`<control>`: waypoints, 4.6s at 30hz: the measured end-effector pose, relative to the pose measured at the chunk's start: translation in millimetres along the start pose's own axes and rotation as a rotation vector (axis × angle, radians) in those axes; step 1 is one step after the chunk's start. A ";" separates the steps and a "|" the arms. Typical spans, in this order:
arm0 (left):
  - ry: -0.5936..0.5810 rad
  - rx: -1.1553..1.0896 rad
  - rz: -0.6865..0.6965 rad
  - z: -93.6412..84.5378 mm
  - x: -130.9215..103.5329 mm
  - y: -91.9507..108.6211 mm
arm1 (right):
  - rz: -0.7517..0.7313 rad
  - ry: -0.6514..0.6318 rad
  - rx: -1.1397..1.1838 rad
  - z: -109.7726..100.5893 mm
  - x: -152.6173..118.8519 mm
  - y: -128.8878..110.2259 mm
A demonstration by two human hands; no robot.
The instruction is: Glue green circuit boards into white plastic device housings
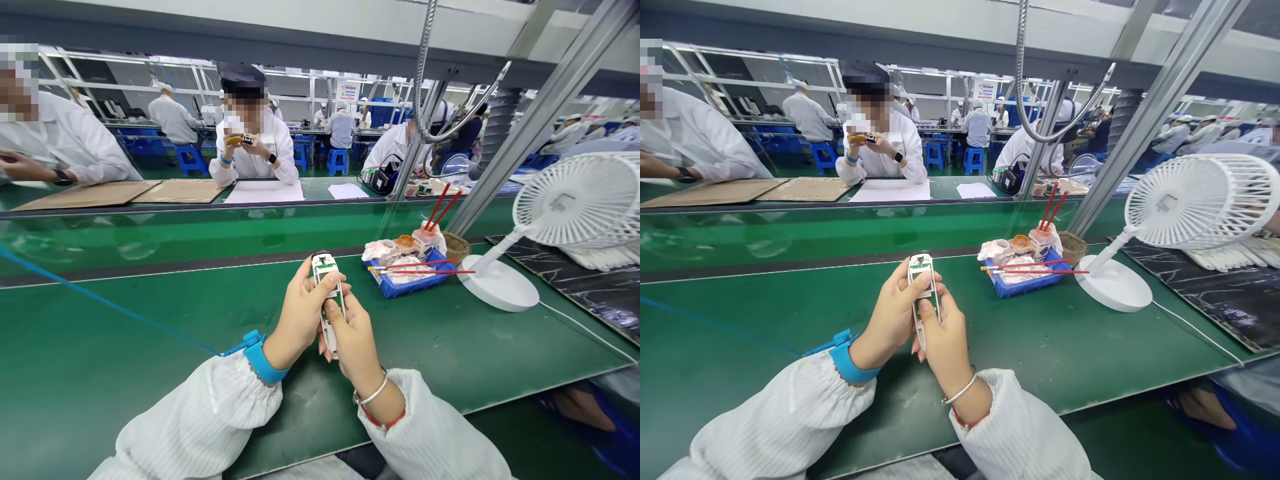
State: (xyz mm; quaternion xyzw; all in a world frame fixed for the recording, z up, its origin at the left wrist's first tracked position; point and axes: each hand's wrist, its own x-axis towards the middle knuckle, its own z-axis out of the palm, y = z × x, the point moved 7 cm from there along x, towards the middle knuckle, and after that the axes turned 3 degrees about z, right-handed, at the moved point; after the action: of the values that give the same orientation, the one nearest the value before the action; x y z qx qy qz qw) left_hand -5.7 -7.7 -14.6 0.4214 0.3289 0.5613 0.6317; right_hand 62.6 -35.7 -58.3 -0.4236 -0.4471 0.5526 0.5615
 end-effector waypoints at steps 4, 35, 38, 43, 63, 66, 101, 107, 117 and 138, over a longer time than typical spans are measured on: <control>0.005 0.039 0.046 1.2 -4.9 4.7 | -0.016 -0.011 -0.006 1.0 -3.6 -1.2; -0.184 0.316 0.157 2.5 -0.1 34.8 | -0.039 -0.158 -0.078 -10.5 -3.8 -19.7; -0.192 0.319 0.166 3.1 -1.7 34.1 | -0.061 -0.146 -0.096 -10.0 -5.9 -18.1; -0.165 0.356 0.180 -0.1 0.1 30.2 | -0.024 -0.146 -0.069 -10.3 -5.6 -14.8; -0.165 0.257 0.062 -2.3 10.4 11.3 | 0.097 -0.055 0.046 -13.5 -2.0 3.1; -0.174 0.268 0.057 -3.3 14.1 9.7 | 0.123 -0.044 0.065 -13.0 2.0 4.0; -0.131 0.296 0.059 -4.9 10.3 7.5 | 0.066 -0.058 -0.100 -14.4 1.6 14.2; -0.038 0.251 0.010 -11.6 17.3 -7.1 | 0.119 -0.031 -0.032 -15.2 4.4 20.4; -0.108 0.080 -0.137 -16.2 22.6 -19.1 | 0.129 0.030 0.004 -14.4 4.0 30.5; -0.168 0.036 -0.141 -15.4 28.2 -16.2 | 0.176 -0.009 0.058 -14.3 14.4 28.5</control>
State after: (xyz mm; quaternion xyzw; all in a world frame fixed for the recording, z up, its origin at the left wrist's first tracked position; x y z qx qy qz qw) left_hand -8.0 22.4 -34.2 0.4541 0.3138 0.4723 0.6872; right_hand 69.5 -20.2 -88.9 -0.4423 -0.3943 0.6145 0.5208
